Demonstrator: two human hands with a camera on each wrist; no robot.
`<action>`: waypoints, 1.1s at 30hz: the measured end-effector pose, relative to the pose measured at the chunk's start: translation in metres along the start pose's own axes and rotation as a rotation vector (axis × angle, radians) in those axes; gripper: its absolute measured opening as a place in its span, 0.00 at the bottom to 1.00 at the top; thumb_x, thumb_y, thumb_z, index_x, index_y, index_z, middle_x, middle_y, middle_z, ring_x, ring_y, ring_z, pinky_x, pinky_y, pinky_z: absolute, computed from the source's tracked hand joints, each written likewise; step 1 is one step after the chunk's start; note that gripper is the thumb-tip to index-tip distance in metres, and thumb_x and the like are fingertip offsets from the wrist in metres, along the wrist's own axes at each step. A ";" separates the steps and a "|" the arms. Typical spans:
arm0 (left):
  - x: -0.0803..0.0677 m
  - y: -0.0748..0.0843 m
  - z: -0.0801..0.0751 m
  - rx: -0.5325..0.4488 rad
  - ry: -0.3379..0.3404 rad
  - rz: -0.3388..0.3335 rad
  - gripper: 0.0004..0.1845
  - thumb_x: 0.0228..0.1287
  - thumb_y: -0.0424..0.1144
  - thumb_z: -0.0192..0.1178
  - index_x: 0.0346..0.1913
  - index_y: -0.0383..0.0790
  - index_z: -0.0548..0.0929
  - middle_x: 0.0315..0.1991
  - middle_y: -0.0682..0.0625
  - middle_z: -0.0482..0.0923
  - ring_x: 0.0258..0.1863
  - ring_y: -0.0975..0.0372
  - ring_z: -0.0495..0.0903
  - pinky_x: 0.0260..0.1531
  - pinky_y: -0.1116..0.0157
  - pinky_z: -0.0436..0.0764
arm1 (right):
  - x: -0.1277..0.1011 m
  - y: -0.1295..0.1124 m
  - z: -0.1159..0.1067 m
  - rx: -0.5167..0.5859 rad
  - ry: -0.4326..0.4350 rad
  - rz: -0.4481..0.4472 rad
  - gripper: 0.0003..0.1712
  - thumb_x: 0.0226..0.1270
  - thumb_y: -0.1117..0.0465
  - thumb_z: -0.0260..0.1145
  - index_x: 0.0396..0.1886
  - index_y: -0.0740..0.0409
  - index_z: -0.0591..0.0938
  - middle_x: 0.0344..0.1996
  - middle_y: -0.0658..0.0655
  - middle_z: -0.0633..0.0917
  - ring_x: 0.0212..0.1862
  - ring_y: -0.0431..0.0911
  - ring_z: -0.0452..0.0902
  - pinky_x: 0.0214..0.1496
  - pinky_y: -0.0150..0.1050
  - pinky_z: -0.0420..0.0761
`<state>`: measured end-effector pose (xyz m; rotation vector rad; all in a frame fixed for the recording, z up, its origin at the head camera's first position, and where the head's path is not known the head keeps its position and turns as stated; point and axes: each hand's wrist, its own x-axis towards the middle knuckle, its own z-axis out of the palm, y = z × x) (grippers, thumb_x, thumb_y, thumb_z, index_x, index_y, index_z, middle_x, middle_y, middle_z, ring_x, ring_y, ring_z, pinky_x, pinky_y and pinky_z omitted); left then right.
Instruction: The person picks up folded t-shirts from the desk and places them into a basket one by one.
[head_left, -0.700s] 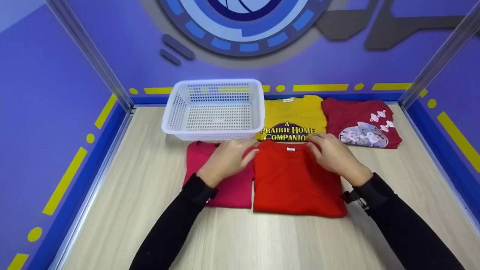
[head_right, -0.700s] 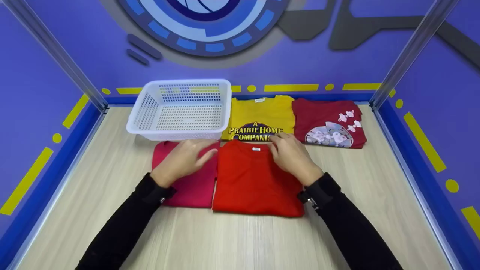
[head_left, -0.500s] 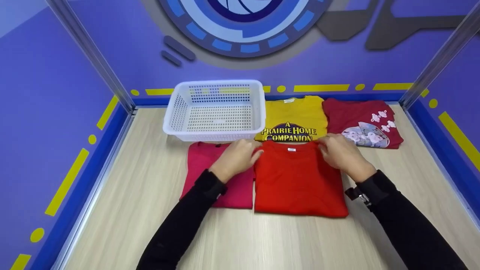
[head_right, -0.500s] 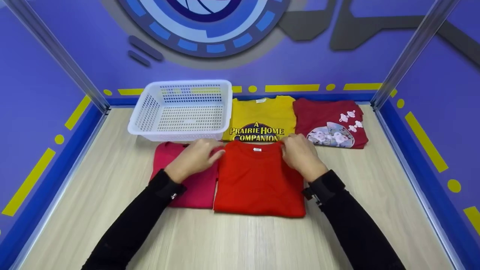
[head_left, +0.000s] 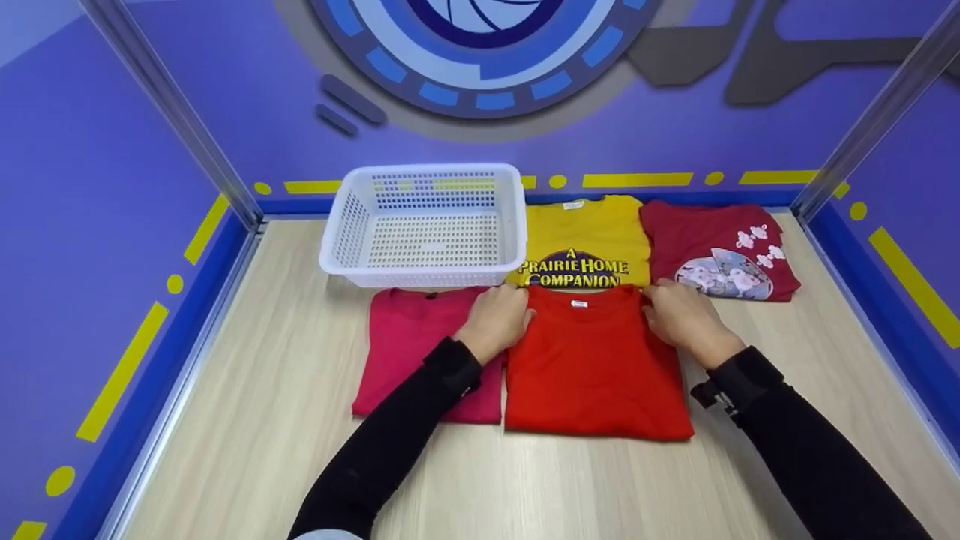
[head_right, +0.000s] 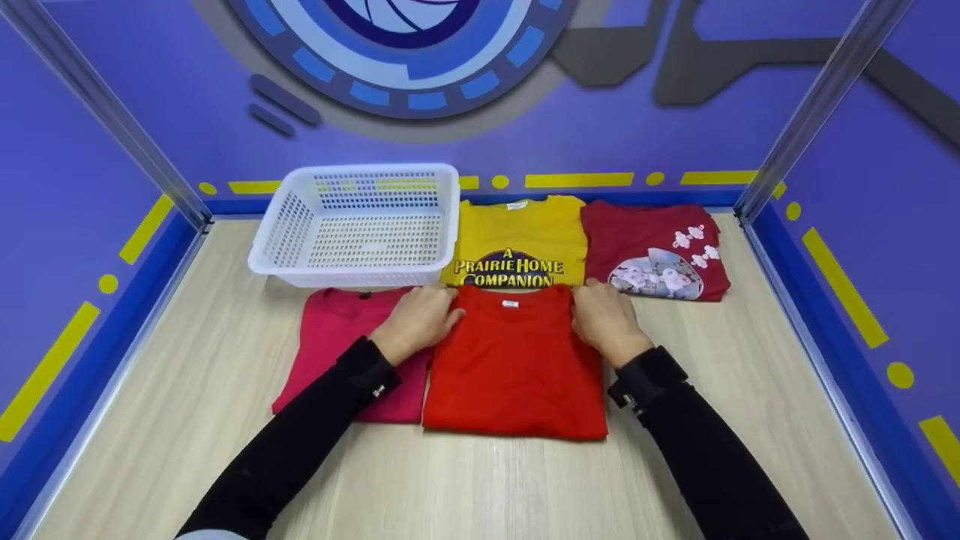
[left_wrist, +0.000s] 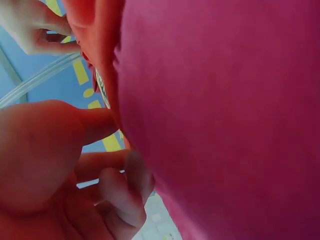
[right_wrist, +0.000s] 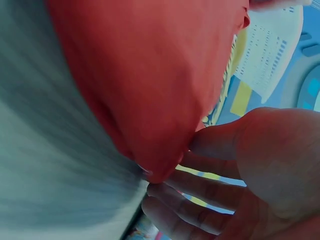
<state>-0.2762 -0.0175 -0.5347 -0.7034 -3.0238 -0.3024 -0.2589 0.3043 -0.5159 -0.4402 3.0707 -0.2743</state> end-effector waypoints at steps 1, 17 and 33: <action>0.003 -0.001 0.005 0.002 0.006 -0.004 0.15 0.79 0.46 0.66 0.47 0.36 0.90 0.46 0.40 0.91 0.45 0.44 0.92 0.44 0.46 0.91 | 0.000 0.000 0.002 0.002 -0.002 0.005 0.11 0.76 0.64 0.67 0.50 0.68 0.87 0.41 0.70 0.85 0.45 0.70 0.84 0.48 0.68 0.84; 0.045 -0.019 0.053 0.024 -0.063 -0.018 0.09 0.71 0.45 0.71 0.39 0.42 0.91 0.45 0.43 0.92 0.43 0.47 0.92 0.42 0.47 0.93 | 0.006 0.001 0.008 0.023 -0.057 0.026 0.13 0.76 0.64 0.67 0.50 0.71 0.86 0.43 0.71 0.82 0.46 0.69 0.83 0.52 0.65 0.83; 0.018 0.007 -0.005 -0.052 -0.128 -0.090 0.10 0.73 0.42 0.67 0.33 0.40 0.88 0.44 0.41 0.90 0.43 0.48 0.90 0.44 0.47 0.91 | -0.003 0.007 0.008 0.111 0.005 0.030 0.13 0.77 0.64 0.65 0.49 0.71 0.86 0.41 0.69 0.82 0.46 0.66 0.79 0.53 0.62 0.81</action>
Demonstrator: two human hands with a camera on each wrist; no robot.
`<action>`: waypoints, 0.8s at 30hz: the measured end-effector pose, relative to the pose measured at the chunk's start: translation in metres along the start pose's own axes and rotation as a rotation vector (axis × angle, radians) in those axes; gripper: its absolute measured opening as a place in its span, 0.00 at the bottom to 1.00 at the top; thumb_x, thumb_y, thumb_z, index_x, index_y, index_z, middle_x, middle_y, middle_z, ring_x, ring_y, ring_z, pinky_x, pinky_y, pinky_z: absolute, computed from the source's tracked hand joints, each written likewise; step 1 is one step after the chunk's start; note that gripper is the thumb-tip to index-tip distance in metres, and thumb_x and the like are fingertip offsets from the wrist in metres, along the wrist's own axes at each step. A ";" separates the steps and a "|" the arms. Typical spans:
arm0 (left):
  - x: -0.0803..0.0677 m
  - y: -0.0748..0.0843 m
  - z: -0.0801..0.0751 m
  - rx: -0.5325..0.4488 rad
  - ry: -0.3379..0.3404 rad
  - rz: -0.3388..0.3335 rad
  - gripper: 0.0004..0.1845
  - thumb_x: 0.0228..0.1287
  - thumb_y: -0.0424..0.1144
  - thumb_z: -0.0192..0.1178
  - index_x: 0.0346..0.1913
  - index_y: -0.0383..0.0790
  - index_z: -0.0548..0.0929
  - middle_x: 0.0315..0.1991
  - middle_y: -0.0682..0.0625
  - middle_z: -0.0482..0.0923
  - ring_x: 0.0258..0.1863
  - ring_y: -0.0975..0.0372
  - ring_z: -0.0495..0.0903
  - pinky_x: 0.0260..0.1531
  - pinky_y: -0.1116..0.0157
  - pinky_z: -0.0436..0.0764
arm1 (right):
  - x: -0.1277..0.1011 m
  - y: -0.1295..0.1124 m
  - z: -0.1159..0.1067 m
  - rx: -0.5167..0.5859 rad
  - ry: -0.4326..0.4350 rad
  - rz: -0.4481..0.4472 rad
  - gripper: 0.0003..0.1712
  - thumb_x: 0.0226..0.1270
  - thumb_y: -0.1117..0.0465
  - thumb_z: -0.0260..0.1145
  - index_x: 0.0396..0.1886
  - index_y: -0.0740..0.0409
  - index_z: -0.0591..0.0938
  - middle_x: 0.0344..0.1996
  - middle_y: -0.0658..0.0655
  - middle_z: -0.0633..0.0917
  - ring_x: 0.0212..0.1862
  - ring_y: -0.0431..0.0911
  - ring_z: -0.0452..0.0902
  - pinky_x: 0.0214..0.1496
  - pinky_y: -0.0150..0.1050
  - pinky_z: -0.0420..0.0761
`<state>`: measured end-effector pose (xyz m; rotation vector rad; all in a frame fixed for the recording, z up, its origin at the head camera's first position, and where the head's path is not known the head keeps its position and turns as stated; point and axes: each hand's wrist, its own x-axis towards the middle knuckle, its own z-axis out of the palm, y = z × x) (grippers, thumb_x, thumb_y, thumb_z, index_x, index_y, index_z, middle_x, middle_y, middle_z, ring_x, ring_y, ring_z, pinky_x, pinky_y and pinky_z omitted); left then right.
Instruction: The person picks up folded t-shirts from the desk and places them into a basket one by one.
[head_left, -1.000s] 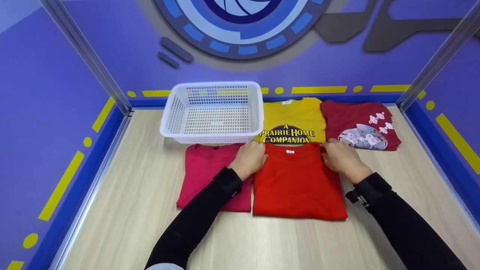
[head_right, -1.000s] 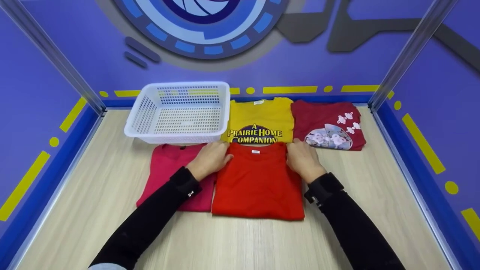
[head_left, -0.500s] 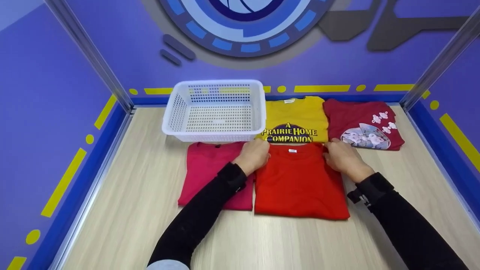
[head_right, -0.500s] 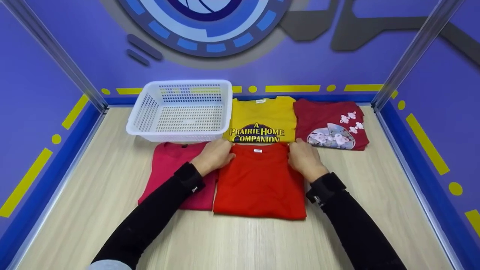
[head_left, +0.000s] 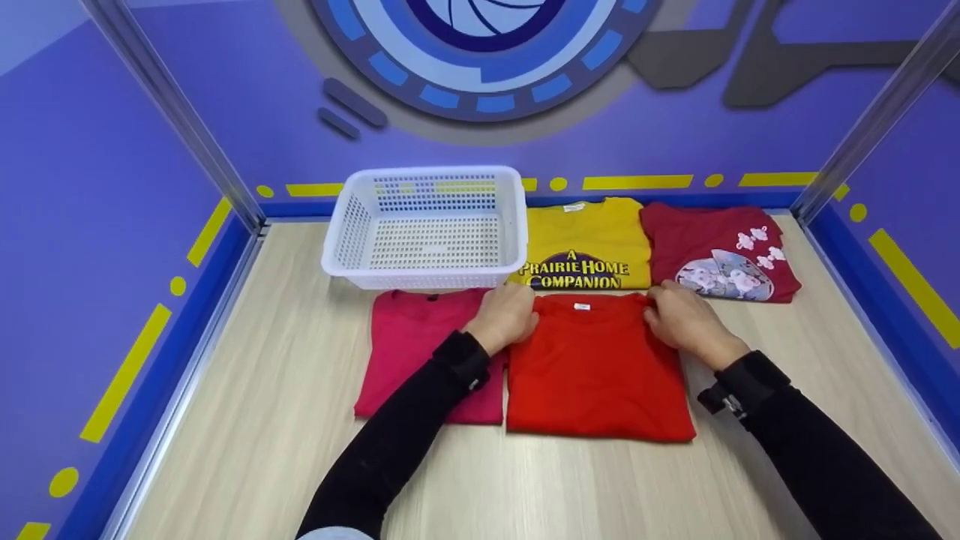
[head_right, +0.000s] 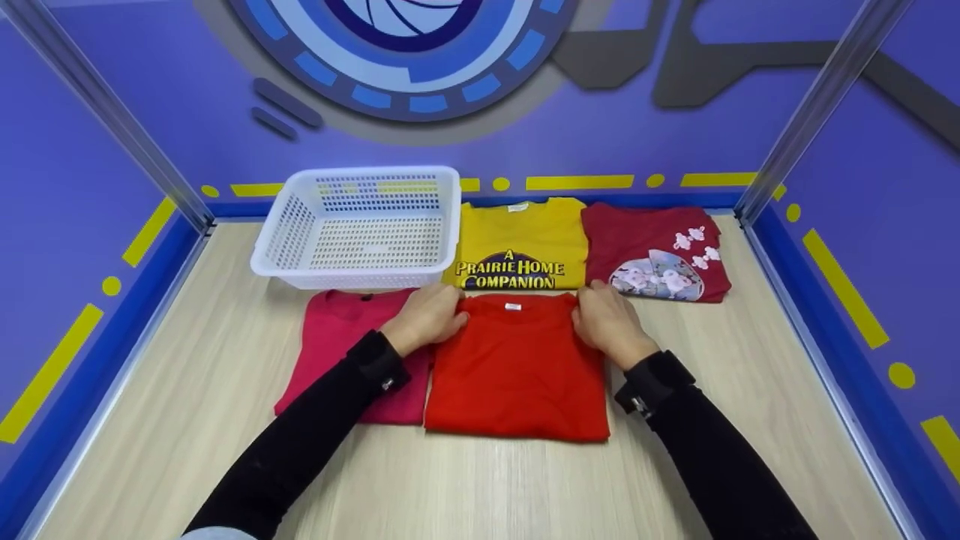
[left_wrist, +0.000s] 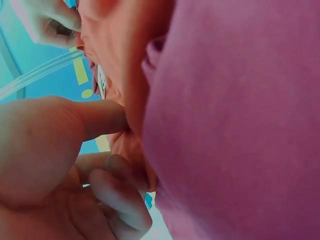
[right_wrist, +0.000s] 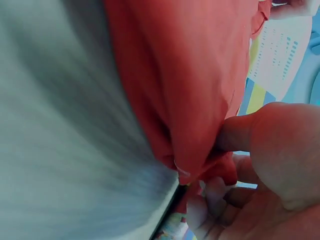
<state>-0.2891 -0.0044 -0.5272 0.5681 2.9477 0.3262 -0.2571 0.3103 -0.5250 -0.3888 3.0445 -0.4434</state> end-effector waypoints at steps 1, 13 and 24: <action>-0.003 0.001 -0.003 -0.014 0.004 0.003 0.11 0.73 0.42 0.67 0.33 0.40 0.88 0.43 0.41 0.90 0.42 0.47 0.90 0.45 0.47 0.91 | -0.001 0.000 -0.002 -0.002 0.007 0.003 0.14 0.78 0.64 0.64 0.50 0.72 0.85 0.43 0.71 0.83 0.48 0.67 0.78 0.55 0.63 0.80; -0.012 -0.001 -0.014 -0.063 0.008 -0.021 0.10 0.76 0.42 0.66 0.40 0.39 0.89 0.43 0.43 0.90 0.44 0.51 0.88 0.49 0.49 0.90 | 0.001 0.001 -0.004 -0.015 -0.014 -0.032 0.18 0.76 0.65 0.67 0.57 0.75 0.86 0.45 0.74 0.89 0.53 0.70 0.83 0.62 0.64 0.76; -0.017 -0.001 -0.021 -0.096 -0.026 0.014 0.08 0.78 0.43 0.67 0.50 0.44 0.90 0.44 0.46 0.88 0.44 0.54 0.85 0.47 0.54 0.88 | 0.001 0.012 -0.017 0.037 -0.109 -0.076 0.11 0.76 0.66 0.69 0.50 0.69 0.88 0.33 0.64 0.85 0.42 0.62 0.79 0.49 0.55 0.78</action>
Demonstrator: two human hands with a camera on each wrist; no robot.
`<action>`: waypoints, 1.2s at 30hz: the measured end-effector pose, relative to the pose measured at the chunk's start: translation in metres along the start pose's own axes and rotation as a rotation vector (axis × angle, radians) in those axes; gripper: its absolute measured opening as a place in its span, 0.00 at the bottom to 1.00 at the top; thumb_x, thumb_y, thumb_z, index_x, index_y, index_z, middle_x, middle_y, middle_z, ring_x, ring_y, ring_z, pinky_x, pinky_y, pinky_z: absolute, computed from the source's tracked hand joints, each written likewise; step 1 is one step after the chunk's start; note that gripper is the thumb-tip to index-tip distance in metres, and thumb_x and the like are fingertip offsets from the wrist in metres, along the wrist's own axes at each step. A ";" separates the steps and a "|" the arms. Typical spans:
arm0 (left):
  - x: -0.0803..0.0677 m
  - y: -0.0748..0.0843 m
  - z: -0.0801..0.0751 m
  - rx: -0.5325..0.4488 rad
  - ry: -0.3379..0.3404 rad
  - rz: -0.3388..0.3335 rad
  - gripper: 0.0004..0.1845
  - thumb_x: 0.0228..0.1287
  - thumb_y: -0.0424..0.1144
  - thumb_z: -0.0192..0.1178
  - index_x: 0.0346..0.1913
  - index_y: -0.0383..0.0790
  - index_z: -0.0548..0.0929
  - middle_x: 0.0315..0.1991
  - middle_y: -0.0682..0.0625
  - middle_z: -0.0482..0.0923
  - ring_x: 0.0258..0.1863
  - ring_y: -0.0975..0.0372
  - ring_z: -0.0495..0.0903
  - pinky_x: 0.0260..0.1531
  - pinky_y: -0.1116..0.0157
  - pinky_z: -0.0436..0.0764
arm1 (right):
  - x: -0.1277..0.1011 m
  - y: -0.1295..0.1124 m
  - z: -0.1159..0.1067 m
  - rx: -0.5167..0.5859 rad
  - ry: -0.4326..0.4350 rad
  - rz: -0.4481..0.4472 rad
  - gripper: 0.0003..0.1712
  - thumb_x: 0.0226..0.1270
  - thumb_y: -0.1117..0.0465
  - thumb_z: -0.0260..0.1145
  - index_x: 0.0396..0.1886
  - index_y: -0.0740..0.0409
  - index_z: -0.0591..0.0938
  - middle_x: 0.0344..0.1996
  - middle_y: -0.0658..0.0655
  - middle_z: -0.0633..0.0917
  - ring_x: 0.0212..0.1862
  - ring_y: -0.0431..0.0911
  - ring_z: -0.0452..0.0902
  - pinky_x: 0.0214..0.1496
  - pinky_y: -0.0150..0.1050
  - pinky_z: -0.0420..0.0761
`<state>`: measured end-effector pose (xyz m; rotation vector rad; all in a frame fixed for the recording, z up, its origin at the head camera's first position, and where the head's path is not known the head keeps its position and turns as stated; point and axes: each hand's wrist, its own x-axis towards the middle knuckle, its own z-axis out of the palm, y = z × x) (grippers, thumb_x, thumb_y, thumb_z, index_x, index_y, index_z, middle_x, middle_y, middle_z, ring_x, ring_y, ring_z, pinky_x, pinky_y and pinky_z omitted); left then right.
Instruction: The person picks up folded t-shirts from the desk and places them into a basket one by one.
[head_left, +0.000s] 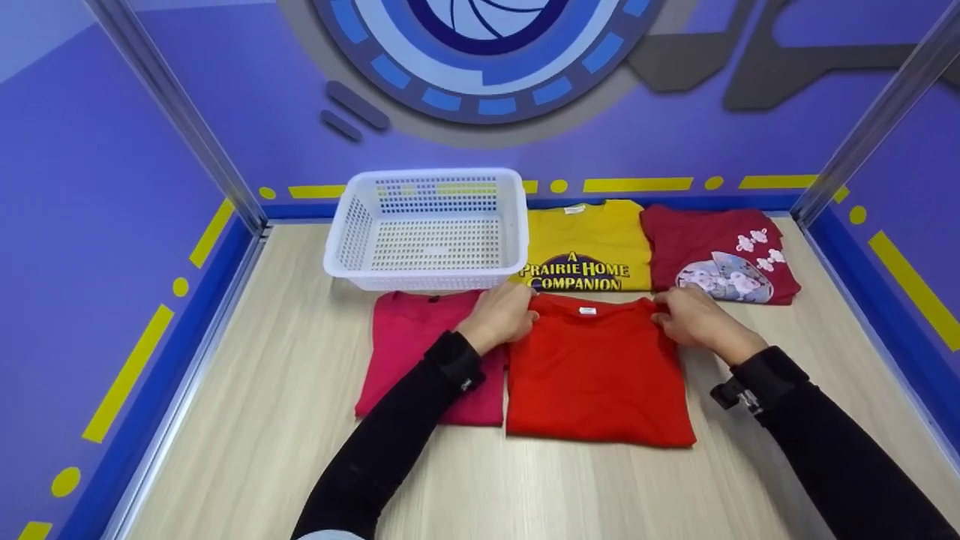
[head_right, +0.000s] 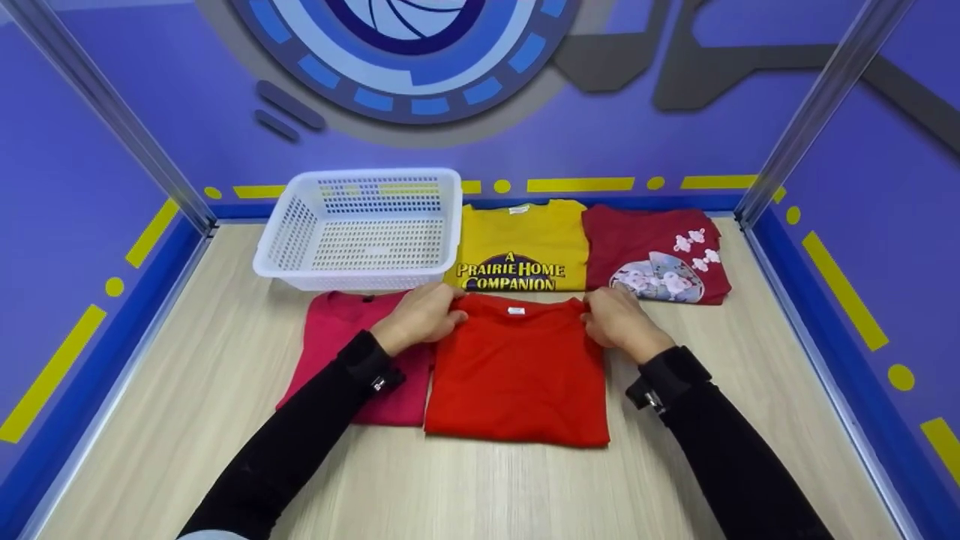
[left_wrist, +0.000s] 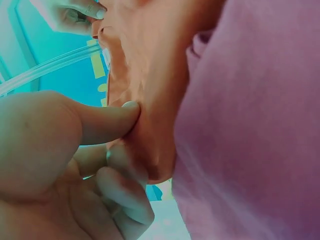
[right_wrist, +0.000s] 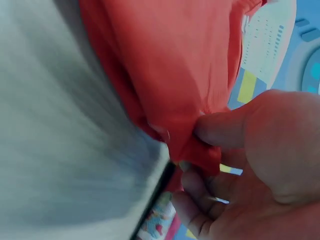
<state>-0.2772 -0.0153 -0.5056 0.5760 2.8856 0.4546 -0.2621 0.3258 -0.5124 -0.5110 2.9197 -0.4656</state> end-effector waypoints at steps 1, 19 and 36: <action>-0.001 -0.001 0.000 -0.006 0.004 0.001 0.09 0.78 0.43 0.67 0.51 0.44 0.91 0.44 0.47 0.89 0.44 0.54 0.85 0.47 0.54 0.88 | -0.001 0.001 -0.002 0.016 -0.009 -0.007 0.09 0.76 0.66 0.68 0.49 0.68 0.88 0.32 0.62 0.83 0.41 0.59 0.78 0.47 0.54 0.76; -0.028 -0.005 -0.039 -0.130 0.080 0.144 0.20 0.78 0.42 0.68 0.68 0.44 0.87 0.62 0.48 0.90 0.61 0.55 0.87 0.64 0.55 0.86 | -0.032 -0.020 -0.057 0.127 0.120 -0.052 0.13 0.79 0.66 0.69 0.57 0.67 0.88 0.48 0.65 0.91 0.48 0.57 0.84 0.53 0.56 0.84; -0.061 -0.006 -0.121 -0.221 0.202 0.325 0.08 0.74 0.41 0.66 0.50 0.46 0.91 0.42 0.53 0.85 0.49 0.56 0.76 0.52 0.59 0.75 | -0.060 -0.079 -0.118 0.024 0.634 -0.236 0.09 0.72 0.75 0.69 0.47 0.64 0.90 0.38 0.60 0.88 0.37 0.49 0.77 0.41 0.30 0.68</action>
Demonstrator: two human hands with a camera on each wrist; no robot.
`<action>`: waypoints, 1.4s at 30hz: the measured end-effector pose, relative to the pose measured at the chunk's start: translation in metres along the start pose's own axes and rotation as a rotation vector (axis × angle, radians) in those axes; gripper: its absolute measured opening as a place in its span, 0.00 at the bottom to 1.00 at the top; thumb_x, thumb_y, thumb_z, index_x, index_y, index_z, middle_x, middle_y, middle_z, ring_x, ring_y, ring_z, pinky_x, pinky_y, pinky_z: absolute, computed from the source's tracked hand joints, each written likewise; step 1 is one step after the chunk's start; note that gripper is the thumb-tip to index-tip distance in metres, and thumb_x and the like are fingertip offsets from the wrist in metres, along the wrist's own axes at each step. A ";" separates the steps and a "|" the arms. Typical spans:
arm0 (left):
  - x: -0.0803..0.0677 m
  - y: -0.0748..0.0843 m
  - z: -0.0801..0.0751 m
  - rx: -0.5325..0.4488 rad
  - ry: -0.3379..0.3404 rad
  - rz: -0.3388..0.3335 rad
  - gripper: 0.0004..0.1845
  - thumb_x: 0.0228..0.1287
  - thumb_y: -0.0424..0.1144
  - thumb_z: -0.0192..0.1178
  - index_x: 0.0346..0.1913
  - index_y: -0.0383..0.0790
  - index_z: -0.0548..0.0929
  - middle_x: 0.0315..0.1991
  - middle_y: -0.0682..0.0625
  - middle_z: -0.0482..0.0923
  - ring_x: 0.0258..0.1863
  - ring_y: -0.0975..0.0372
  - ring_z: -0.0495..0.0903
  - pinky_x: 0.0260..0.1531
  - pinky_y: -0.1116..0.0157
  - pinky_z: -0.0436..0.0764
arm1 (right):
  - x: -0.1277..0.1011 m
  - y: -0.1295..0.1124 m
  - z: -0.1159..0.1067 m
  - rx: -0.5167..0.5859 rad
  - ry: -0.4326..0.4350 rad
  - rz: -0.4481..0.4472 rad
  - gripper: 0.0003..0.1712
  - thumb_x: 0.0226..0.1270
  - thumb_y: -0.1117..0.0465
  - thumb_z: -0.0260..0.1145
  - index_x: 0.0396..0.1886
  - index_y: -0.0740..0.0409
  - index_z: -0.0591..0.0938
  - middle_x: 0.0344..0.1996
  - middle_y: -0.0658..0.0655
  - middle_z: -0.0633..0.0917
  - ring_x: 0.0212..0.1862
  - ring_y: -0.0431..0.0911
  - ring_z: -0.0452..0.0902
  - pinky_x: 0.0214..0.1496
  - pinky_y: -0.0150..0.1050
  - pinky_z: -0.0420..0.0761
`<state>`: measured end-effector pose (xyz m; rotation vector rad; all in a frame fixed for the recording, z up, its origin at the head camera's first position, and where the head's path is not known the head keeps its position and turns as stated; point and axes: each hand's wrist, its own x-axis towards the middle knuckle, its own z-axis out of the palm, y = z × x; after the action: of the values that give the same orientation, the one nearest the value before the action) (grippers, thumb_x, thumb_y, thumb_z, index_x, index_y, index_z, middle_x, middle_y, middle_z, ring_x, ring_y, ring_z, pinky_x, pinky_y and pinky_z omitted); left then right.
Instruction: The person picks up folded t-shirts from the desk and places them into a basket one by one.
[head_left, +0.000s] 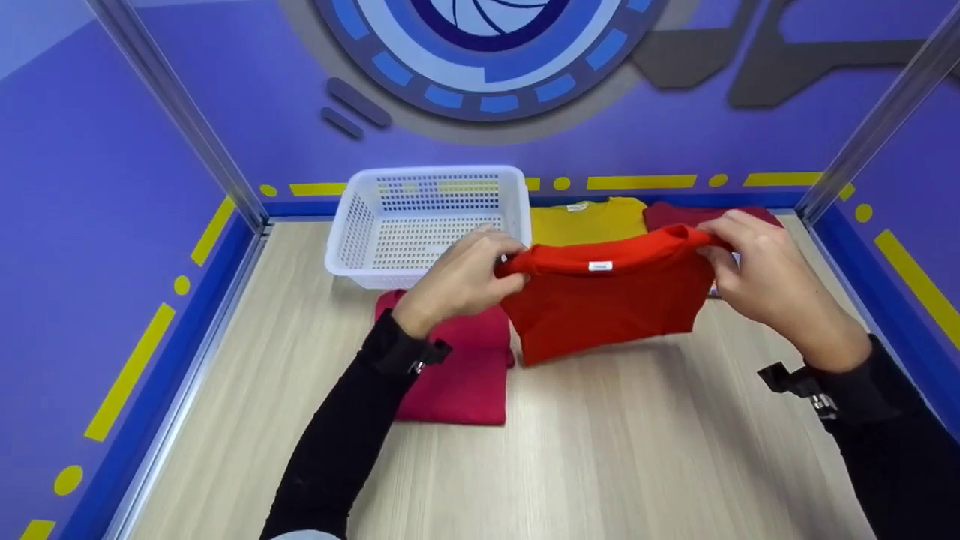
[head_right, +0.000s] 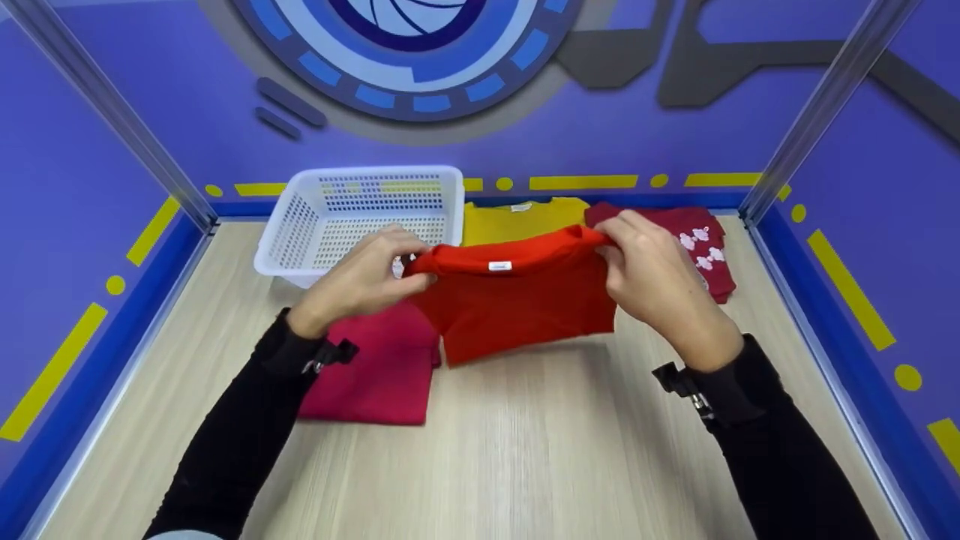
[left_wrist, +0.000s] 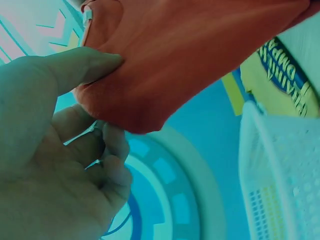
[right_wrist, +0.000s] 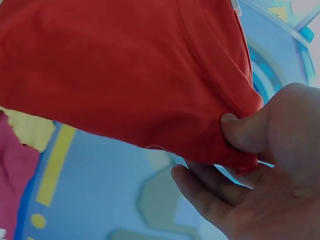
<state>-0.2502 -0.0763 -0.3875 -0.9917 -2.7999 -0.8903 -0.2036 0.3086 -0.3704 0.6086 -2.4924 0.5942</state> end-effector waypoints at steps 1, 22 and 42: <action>0.000 0.000 -0.003 0.006 0.022 0.019 0.09 0.74 0.40 0.66 0.51 0.45 0.91 0.42 0.52 0.86 0.49 0.56 0.75 0.52 0.58 0.74 | 0.002 -0.003 -0.002 0.000 0.015 -0.005 0.08 0.72 0.75 0.69 0.46 0.65 0.90 0.38 0.60 0.88 0.36 0.49 0.77 0.41 0.29 0.68; -0.039 -0.038 -0.082 -0.034 0.130 -0.026 0.08 0.80 0.35 0.64 0.54 0.42 0.89 0.49 0.49 0.86 0.45 0.56 0.81 0.49 0.58 0.82 | 0.049 -0.053 0.018 0.151 -0.209 -0.097 0.11 0.73 0.67 0.76 0.52 0.57 0.93 0.36 0.54 0.90 0.34 0.43 0.77 0.36 0.27 0.74; -0.067 -0.116 -0.177 -0.227 0.195 -0.251 0.12 0.78 0.41 0.68 0.58 0.49 0.93 0.43 0.52 0.88 0.38 0.59 0.81 0.39 0.69 0.76 | 0.151 -0.102 0.084 0.330 -0.357 0.008 0.14 0.84 0.58 0.64 0.58 0.56 0.90 0.46 0.56 0.89 0.40 0.49 0.82 0.44 0.41 0.81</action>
<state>-0.2909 -0.2816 -0.3127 -0.5392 -2.7378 -1.2815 -0.2977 0.1382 -0.3226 0.8958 -2.7459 0.9870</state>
